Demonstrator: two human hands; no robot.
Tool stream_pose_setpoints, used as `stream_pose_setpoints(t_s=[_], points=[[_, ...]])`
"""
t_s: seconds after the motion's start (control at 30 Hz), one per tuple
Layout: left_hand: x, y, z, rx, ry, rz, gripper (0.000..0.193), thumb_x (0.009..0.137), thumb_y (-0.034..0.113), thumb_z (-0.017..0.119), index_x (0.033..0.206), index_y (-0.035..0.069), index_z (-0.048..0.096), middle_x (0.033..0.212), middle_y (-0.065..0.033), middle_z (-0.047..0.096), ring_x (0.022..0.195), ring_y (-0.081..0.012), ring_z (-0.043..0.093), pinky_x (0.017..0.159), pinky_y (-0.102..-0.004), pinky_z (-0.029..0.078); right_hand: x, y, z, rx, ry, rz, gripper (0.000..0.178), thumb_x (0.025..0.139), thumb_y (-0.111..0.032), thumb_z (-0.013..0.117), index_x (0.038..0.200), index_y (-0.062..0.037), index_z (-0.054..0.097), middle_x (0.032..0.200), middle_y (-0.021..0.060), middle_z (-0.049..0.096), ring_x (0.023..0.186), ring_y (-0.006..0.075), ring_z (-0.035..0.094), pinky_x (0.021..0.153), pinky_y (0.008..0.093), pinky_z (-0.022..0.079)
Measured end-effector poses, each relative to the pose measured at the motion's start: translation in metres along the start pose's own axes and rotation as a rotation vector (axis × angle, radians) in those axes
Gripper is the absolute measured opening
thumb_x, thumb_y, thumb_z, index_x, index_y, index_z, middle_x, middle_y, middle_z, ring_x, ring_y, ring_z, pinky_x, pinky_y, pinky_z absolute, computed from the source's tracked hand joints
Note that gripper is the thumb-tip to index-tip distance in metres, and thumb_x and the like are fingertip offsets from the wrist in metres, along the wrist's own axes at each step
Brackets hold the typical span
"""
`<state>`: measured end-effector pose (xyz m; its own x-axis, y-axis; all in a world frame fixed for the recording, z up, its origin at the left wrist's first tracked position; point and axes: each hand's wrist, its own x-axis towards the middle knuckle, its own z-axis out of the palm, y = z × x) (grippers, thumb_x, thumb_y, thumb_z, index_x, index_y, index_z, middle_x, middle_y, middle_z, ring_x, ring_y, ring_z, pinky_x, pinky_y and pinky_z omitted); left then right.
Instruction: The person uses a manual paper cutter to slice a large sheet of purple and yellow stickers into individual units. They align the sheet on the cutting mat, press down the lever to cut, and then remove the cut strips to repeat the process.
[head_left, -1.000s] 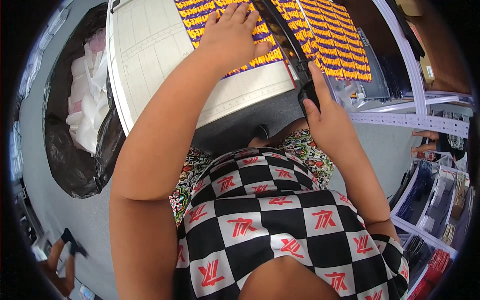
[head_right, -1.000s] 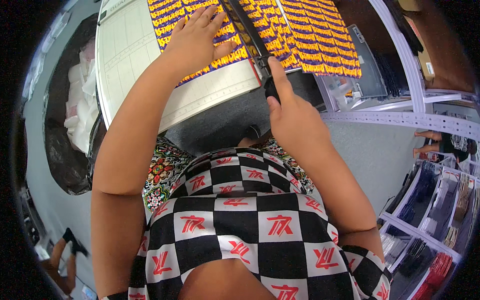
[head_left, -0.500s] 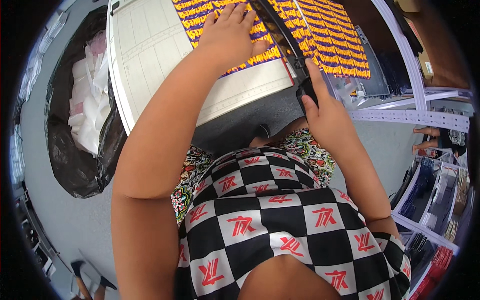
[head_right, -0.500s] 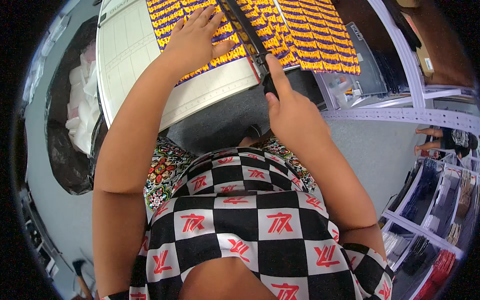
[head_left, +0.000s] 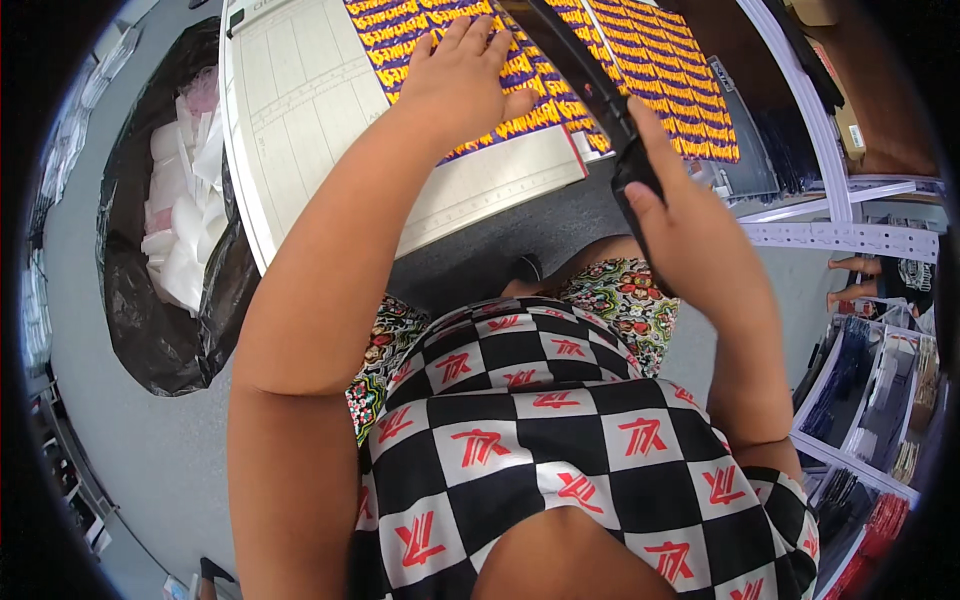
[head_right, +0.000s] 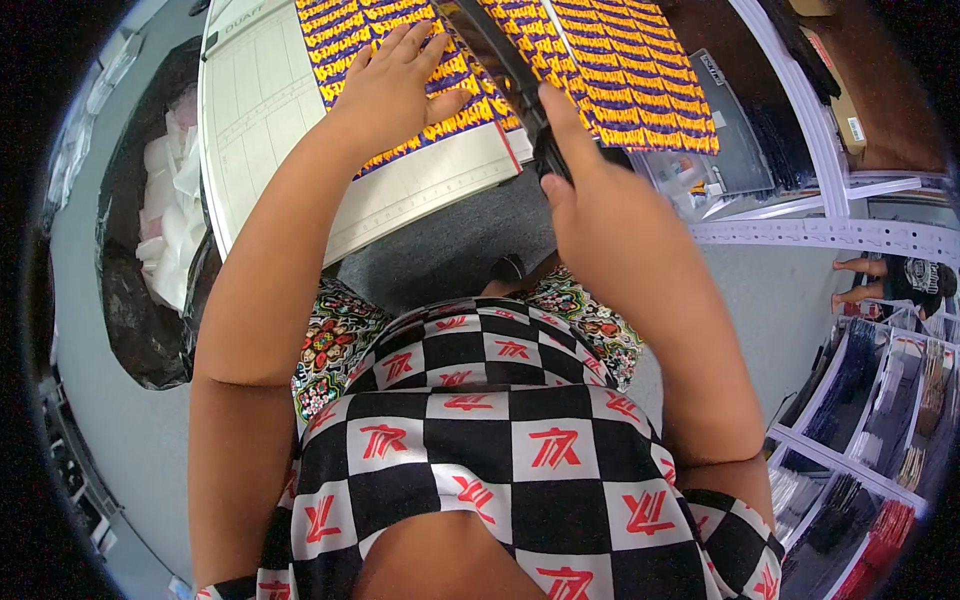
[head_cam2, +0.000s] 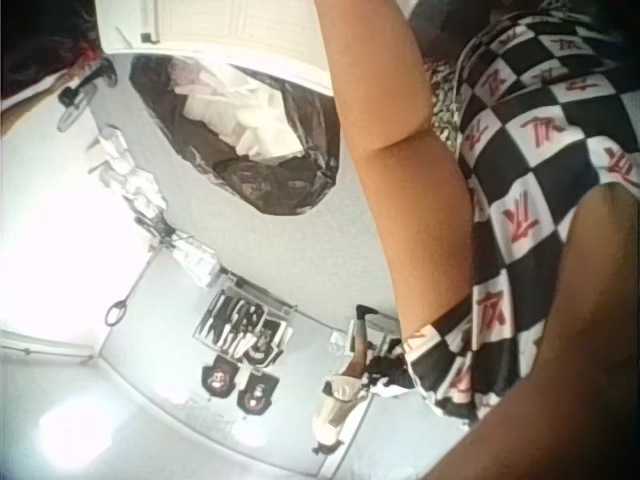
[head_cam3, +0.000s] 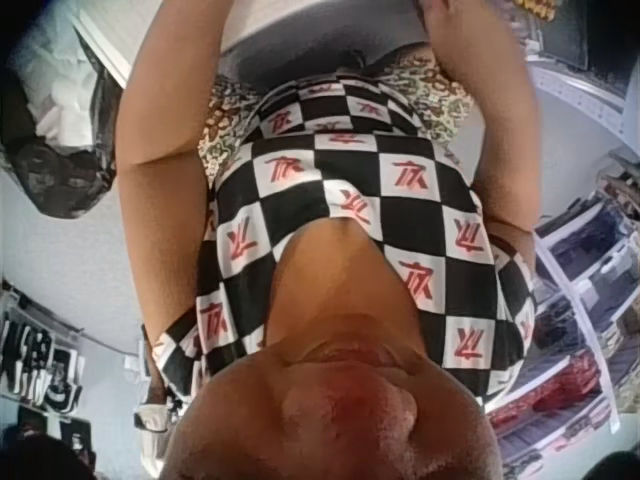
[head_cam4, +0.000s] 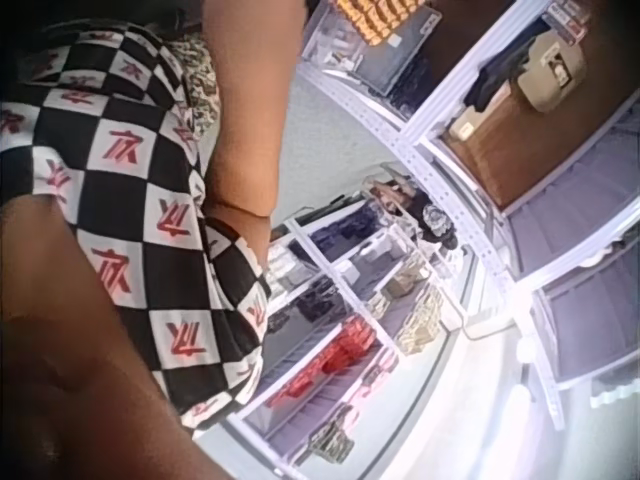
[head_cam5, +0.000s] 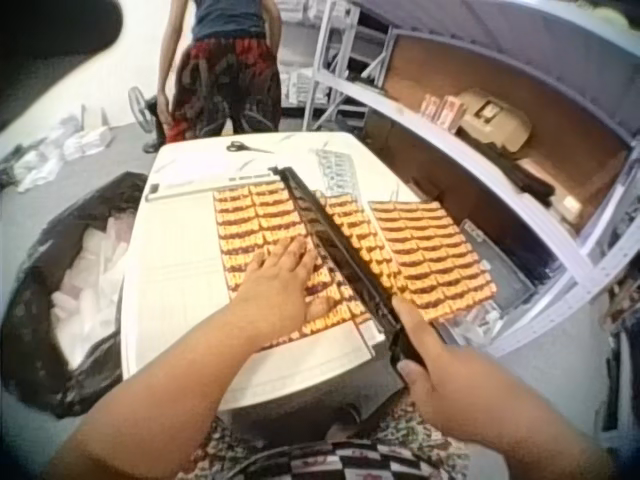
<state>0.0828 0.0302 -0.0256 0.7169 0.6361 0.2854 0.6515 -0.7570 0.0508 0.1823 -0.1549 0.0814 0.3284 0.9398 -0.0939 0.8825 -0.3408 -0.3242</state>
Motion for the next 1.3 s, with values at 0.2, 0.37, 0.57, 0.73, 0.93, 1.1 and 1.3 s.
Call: stream_pose_setpoints(t_s=[0.2, 0.37, 0.57, 0.73, 0.93, 1.1, 1.3], points=[[0.009, -0.018, -0.018, -0.48, 0.001, -0.012, 0.056, 0.082, 0.043, 0.051, 0.125, 0.008, 0.044, 0.133, -0.0142, 0.037, 0.123, -0.0287, 0.035, 0.101, -0.0424, 0.027, 0.011, -0.028, -0.062, -0.228, -0.02, -0.075, 0.05, 0.085, -0.019, 0.046, 0.133, -0.0183, 0.03, 0.078, 0.0269, 0.057, 0.077, 0.043, 0.053, 0.067, 0.043, 0.041], [0.018, -0.063, -0.033, -0.147, -0.012, -0.208, 0.049, 0.08, 0.038, 0.048, 0.124, 0.015, 0.047, 0.132, -0.0123, 0.038, 0.124, -0.026, 0.033, 0.098, -0.0461, 0.028, 0.03, -0.039, -0.105, -0.385, 0.05, -0.2, 0.051, 0.084, -0.015, 0.046, 0.132, -0.0205, 0.033, 0.062, 0.0177, 0.053, 0.047, 0.0246, 0.05, 0.05, 0.0354, 0.042], [0.031, -0.045, -0.033, -0.072, -0.18, -0.122, 0.046, 0.084, 0.039, 0.045, 0.123, 0.015, 0.046, 0.133, -0.0109, 0.037, 0.122, -0.026, 0.035, 0.098, -0.0481, 0.027, 0.035, -0.062, -0.125, -0.366, -0.09, -0.026, 0.052, 0.083, -0.014, 0.047, 0.133, -0.023, 0.033, 0.056, 0.0118, 0.051, 0.037, 0.0152, 0.046, 0.042, 0.0315, 0.041], [0.054, -0.051, -0.016, -0.141, -0.018, -0.123, 0.043, 0.083, 0.036, 0.046, 0.119, 0.014, 0.05, 0.13, -0.0115, 0.04, 0.121, -0.0261, 0.036, 0.097, -0.0468, 0.027, 0.03, -0.045, -0.107, -0.526, 0.012, -0.147, 0.055, 0.083, -0.012, 0.046, 0.134, -0.0212, 0.029, 0.068, 0.022, 0.056, 0.06, 0.0341, 0.056, 0.06, 0.0395, 0.042], [0.054, -0.061, 0.001, -0.104, 0.041, -0.174, 0.044, 0.085, 0.032, 0.039, 0.125, 0.015, 0.045, 0.134, -0.0054, 0.038, 0.126, -0.0256, 0.03, 0.1, -0.0501, 0.024, 0.023, -0.048, -0.096, -0.379, -0.061, -0.06, 0.055, 0.083, -0.012, 0.046, 0.134, -0.0177, 0.027, 0.071, 0.0235, 0.056, 0.067, 0.0386, 0.055, 0.063, 0.0414, 0.041], [0.058, -0.055, 0.003, -0.125, 0.023, -0.195, 0.048, 0.085, 0.032, 0.036, 0.129, 0.014, 0.039, 0.137, -0.0056, 0.033, 0.128, -0.0232, 0.027, 0.101, -0.0506, 0.021, 0.02, -0.049, -0.093, -0.338, -0.083, 0.001, 0.055, 0.083, -0.011, 0.046, 0.134, -0.0177, 0.027, 0.071, 0.0233, 0.056, 0.067, 0.0388, 0.055, 0.064, 0.0403, 0.041], [0.059, -0.061, 0.002, -0.141, 0.006, -0.198, 0.049, 0.084, 0.032, 0.036, 0.129, 0.013, 0.039, 0.136, -0.0067, 0.033, 0.128, -0.0195, 0.026, 0.101, -0.0509, 0.021, 0.016, -0.047, -0.086, -0.33, -0.083, 0.017, 0.055, 0.084, -0.011, 0.047, 0.135, -0.0177, 0.026, 0.077, 0.0251, 0.057, 0.073, 0.0407, 0.055, 0.066, 0.0388, 0.042]])
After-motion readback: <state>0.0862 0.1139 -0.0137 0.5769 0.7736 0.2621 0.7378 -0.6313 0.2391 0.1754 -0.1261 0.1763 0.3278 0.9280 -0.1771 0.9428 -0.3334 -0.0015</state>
